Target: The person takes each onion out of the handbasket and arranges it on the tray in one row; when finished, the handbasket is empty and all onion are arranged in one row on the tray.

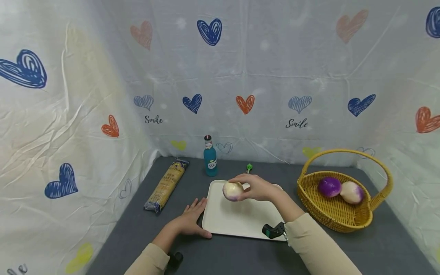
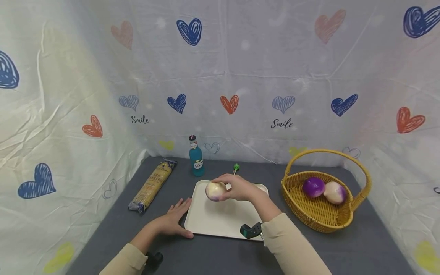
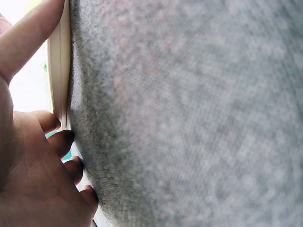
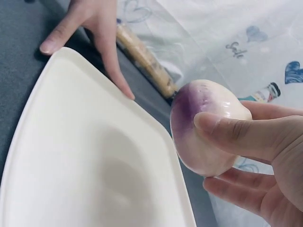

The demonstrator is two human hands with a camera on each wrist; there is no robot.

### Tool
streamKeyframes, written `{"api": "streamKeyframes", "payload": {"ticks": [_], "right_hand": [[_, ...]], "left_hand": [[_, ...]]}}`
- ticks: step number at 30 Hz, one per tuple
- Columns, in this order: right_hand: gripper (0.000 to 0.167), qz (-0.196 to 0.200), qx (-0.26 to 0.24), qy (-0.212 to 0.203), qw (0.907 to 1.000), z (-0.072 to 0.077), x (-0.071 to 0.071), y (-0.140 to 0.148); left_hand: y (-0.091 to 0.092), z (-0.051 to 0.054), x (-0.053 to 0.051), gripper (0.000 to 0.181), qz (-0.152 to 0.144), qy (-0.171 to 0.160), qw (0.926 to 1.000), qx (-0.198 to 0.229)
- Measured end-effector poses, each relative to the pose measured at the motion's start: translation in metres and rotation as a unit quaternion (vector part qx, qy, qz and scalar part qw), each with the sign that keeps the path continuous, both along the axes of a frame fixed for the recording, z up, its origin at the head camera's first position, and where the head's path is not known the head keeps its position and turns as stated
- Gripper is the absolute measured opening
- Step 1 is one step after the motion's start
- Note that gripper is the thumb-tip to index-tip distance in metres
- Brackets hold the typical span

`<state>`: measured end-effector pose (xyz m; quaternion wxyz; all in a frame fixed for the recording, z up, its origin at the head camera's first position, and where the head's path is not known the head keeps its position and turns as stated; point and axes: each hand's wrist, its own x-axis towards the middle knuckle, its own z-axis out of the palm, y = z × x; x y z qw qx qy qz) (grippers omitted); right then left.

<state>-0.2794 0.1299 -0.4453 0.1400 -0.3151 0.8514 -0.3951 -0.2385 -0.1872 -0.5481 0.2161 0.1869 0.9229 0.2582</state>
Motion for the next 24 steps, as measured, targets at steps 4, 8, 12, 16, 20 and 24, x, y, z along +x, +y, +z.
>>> {"api": "streamKeyframes", "payload": {"ticks": [4,8,12,16,20,24], "right_hand": [[0.061,0.001,0.002,-0.006,1.0,-0.004,-0.001,-0.008],[0.061,0.007,0.004,-0.009,0.9999,-0.012,-0.002,-0.017],[0.06,0.005,0.008,-0.003,1.0,-0.023,-0.004,-0.026],[0.06,0.004,0.007,0.004,1.0,-0.029,-0.005,-0.033],[0.06,0.003,0.007,0.005,1.0,-0.035,-0.005,-0.039],[0.06,0.007,0.003,0.011,0.9999,-0.039,-0.007,-0.045]], "left_hand": [[0.0,-0.001,0.0,0.138,-0.002,0.001,1.0,0.002],[-0.001,0.0,0.001,0.137,-0.004,0.003,1.0,0.006],[-0.001,0.001,0.001,0.138,-0.006,0.006,0.9999,0.005],[0.001,0.008,0.003,0.135,-0.011,0.002,0.9999,0.003],[0.003,0.018,0.008,0.13,-0.014,-0.001,0.9999,0.0],[0.003,0.022,0.01,0.131,-0.014,-0.003,0.9999,0.001]]}}
